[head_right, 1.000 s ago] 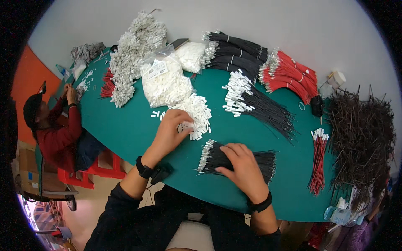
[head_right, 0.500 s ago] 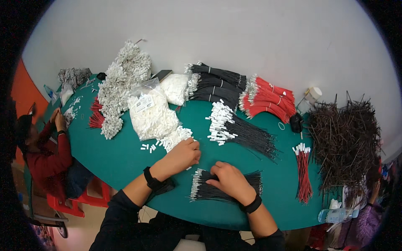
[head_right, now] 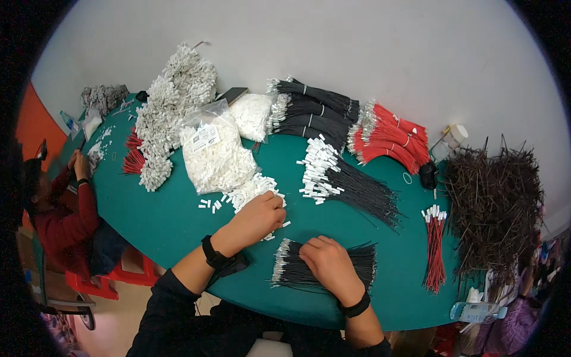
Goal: Attaching white plastic caps to the ends of black electrical wires on a workbench.
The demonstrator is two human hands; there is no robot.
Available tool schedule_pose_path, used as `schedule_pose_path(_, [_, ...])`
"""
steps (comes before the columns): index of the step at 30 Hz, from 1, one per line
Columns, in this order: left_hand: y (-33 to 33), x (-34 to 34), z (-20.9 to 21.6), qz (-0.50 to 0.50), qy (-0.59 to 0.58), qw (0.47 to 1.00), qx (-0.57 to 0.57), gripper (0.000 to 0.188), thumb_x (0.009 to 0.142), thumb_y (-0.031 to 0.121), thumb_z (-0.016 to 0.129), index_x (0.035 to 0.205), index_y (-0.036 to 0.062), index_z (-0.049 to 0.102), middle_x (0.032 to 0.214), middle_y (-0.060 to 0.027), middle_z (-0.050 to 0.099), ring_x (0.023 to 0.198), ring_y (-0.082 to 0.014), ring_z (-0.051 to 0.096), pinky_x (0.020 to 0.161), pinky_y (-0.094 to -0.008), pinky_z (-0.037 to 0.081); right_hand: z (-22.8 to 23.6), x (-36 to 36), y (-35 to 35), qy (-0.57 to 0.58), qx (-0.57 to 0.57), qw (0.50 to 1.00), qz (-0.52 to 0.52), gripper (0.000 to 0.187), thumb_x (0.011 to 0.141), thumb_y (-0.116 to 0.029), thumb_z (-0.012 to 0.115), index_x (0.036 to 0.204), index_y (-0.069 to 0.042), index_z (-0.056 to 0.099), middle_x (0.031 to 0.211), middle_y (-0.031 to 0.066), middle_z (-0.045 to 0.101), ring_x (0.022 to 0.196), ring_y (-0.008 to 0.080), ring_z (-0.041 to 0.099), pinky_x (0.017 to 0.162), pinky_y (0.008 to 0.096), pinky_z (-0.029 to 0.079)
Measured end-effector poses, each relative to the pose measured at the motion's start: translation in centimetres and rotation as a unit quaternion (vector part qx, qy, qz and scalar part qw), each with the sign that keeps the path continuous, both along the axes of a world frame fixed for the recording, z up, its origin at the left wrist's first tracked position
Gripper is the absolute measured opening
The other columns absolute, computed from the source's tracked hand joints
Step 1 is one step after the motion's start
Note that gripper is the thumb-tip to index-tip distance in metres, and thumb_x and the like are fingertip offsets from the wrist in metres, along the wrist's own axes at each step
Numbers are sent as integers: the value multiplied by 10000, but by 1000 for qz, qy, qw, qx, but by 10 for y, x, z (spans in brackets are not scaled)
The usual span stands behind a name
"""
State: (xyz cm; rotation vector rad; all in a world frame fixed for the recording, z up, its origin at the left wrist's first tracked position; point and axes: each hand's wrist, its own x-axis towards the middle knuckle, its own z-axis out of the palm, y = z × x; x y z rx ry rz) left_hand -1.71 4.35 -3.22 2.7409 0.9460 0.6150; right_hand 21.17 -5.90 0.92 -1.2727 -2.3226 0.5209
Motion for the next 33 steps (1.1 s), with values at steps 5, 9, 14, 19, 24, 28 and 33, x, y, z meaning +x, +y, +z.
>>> schedule_pose_path(5, [2, -6, 9, -3, -10, 999, -43, 155, 748, 117, 807, 851, 73, 700, 949, -68, 615, 976, -266, 582, 879, -374, 507, 3, 8, 1, 26, 19, 999, -14, 79, 906, -93, 708, 903, -33, 656, 873, 120, 670, 854, 319, 654, 792, 422, 531])
schedule_pose_path(9, [2, -3, 10, -3, 11, 999, -36, 153, 751, 120, 808, 848, 73, 700, 947, -69, 634, 962, -270, 596, 875, -379, 512, 6, 8, -1, 45, -1, 998, -44, 95, 928, -103, 702, 934, -29, 641, 891, 138, 678, 853, 332, 669, 764, 423, 541])
schedule_pose_path(14, [5, -6, 10, 6, -30, 999, -21, 131, 759, 113, 801, 847, 67, 716, 868, -58, 655, 912, -273, 611, 847, -388, 522, 14, 4, -1, 63, -29, 997, -43, 138, 927, -136, 728, 935, -40, 629, 846, 123, 680, 781, 338, 679, 700, 430, 547])
schedule_pose_path(19, [1, -6, 23, 48, -109, 988, -100, 107, 810, 86, 800, 891, 48, 741, 859, -77, 723, 793, -250, 675, 733, -363, 548, 11, 7, -4, 66, 53, 994, -62, 109, 888, -145, 776, 914, -57, 717, 799, 97, 678, 718, 300, 676, 642, 402, 542])
schedule_pose_path(24, [-6, 0, 21, 40, -415, 777, -472, 128, 948, 46, 742, 1060, -17, 736, 971, -100, 769, 861, -124, 726, 745, -259, 574, 12, 8, -3, 143, 60, 978, -141, 76, 853, -45, 792, 923, -36, 766, 733, 83, 656, 642, 221, 644, 579, 344, 501])
schedule_pose_path(28, [-22, 17, 30, 45, -487, 672, -556, 158, 971, 45, 722, 1107, -33, 714, 997, -120, 762, 894, -162, 735, 793, -276, 585, 32, 7, 6, 207, 92, 954, -198, 74, 850, 1, 783, 921, -13, 768, 707, 78, 641, 614, 167, 603, 553, 311, 457])
schedule_pose_path(33, [-30, 23, 30, 44, -529, 644, -551, 157, 967, 24, 714, 1117, -19, 724, 999, -120, 767, 901, -152, 727, 818, -264, 575, 33, 0, 8, 292, 64, 928, -224, 82, 848, 24, 787, 924, 9, 762, 728, 59, 646, 618, 118, 556, 545, 260, 401])
